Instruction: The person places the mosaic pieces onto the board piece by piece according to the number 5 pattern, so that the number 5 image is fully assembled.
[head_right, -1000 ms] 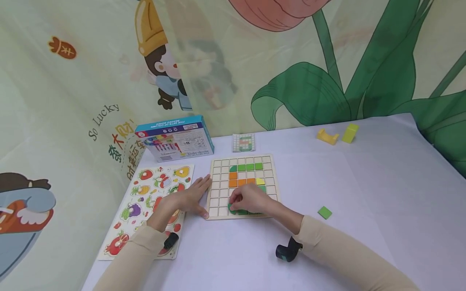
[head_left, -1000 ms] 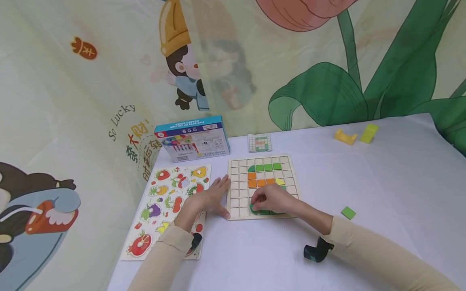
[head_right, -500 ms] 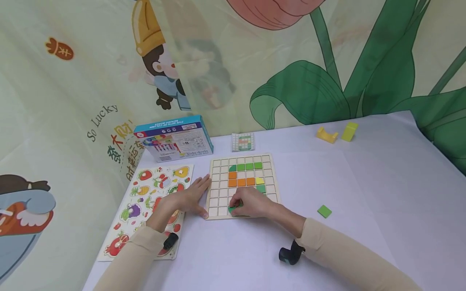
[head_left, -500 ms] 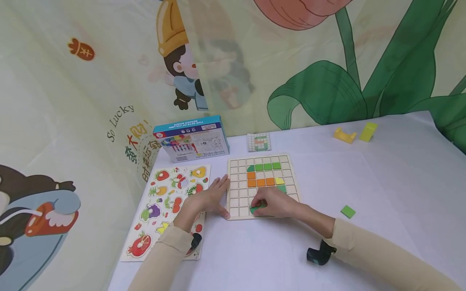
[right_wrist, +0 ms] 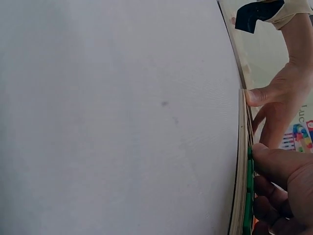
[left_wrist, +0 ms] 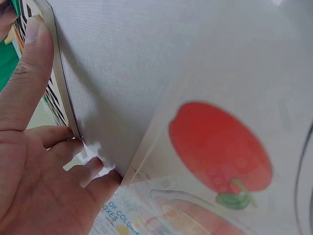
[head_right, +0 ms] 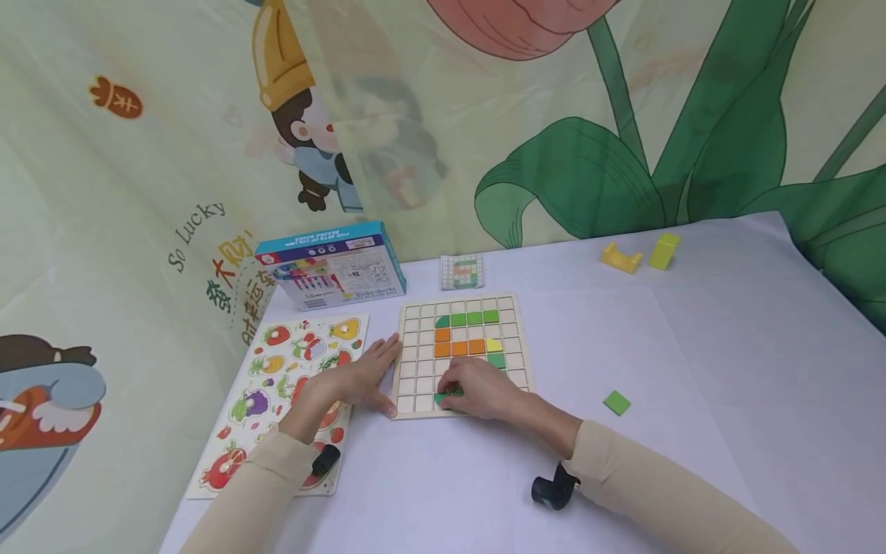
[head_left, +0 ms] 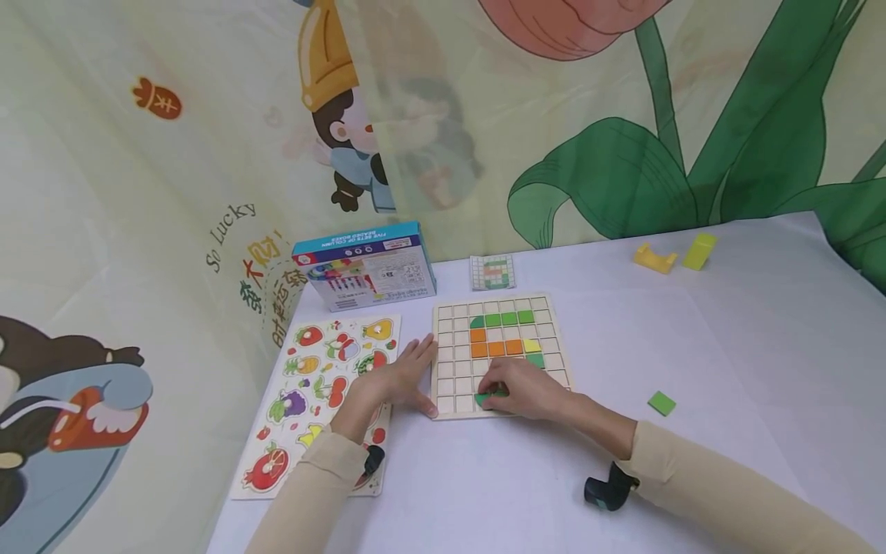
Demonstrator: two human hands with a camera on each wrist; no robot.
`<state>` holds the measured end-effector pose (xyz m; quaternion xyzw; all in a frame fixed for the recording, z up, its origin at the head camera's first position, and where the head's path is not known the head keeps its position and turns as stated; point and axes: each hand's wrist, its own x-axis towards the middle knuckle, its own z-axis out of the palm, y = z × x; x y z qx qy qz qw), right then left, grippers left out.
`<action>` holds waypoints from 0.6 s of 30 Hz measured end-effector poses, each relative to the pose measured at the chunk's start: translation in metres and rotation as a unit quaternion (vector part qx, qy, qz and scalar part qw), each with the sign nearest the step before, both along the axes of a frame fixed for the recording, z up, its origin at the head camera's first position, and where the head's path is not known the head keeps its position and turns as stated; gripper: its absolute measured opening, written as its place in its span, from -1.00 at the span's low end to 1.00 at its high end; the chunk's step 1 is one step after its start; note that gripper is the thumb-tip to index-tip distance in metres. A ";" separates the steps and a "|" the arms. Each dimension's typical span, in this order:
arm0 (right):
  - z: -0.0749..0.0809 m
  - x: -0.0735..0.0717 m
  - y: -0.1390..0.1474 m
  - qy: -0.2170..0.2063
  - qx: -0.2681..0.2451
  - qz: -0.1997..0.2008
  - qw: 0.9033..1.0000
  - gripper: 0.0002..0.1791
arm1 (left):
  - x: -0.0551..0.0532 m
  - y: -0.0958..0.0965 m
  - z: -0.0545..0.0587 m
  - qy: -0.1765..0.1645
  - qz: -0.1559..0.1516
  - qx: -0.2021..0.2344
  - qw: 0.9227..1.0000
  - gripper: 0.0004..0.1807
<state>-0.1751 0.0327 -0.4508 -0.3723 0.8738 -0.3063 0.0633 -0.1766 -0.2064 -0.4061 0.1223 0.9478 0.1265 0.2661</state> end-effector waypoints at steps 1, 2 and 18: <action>0.000 0.000 0.001 -0.002 0.000 0.000 1.000 -0.87 | 0.000 0.000 0.000 -0.001 0.000 0.000 1.000 0.25; 0.000 0.000 0.002 -0.004 0.001 0.000 1.000 -0.87 | 0.000 0.000 -0.001 -0.001 0.000 -0.002 1.000 0.25; 0.024 -0.005 0.115 -0.033 0.024 -0.072 0.997 -0.70 | 0.002 0.001 0.002 0.001 -0.006 -0.011 1.000 0.25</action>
